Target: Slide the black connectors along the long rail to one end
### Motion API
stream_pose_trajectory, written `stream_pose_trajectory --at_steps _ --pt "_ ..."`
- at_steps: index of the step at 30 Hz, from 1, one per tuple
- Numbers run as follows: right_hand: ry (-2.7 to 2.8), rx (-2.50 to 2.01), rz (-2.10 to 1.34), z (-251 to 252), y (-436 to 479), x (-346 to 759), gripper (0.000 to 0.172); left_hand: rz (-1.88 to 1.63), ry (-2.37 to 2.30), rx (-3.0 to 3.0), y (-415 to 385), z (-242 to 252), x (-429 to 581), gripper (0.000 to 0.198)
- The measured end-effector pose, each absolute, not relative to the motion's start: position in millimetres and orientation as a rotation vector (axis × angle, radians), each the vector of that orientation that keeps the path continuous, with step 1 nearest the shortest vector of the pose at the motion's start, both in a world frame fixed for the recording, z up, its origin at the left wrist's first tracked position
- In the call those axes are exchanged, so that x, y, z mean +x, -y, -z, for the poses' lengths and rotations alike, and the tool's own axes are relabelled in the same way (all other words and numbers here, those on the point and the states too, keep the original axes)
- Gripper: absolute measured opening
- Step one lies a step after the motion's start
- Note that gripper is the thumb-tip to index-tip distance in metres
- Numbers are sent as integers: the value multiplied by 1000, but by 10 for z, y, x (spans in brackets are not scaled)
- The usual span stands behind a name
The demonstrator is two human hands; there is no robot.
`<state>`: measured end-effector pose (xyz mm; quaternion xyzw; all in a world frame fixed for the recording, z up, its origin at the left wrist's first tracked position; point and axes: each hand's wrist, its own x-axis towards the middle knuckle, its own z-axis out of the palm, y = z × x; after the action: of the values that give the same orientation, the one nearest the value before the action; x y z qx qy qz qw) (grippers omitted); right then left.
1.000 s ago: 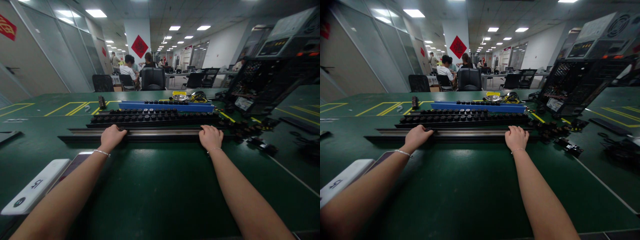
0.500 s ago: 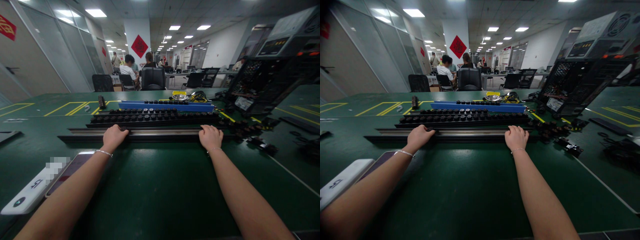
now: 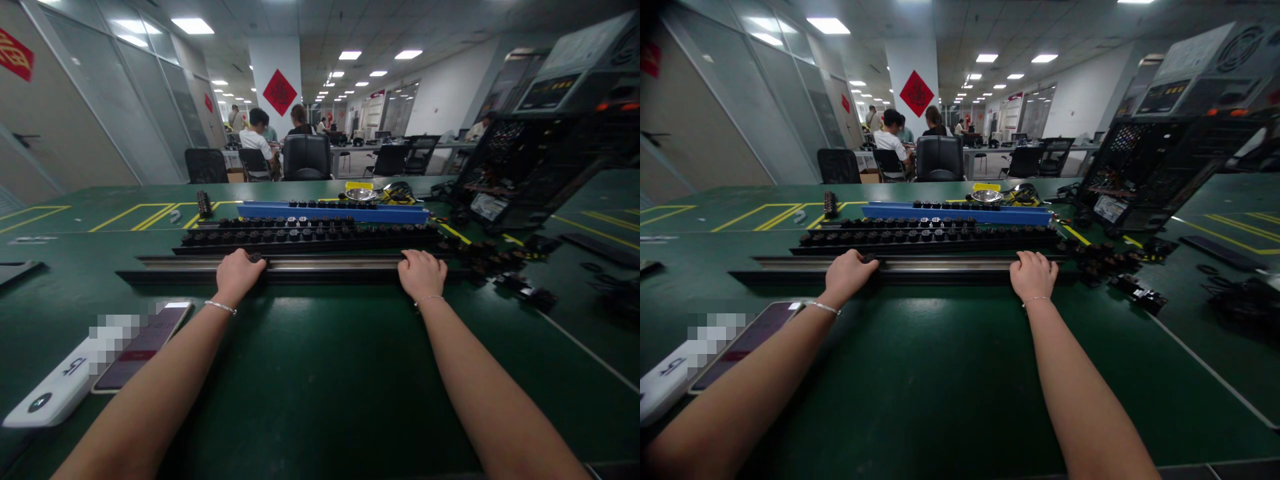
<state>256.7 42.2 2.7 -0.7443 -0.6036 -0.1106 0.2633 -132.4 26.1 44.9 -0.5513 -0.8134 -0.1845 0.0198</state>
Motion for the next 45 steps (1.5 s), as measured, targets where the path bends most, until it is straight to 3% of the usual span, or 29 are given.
stream_pose_trajectory --at_steps 45 --pt "1632 -1989 265 -31 -426 2572 45 676 2413 -1821 -261 -338 -979 40"
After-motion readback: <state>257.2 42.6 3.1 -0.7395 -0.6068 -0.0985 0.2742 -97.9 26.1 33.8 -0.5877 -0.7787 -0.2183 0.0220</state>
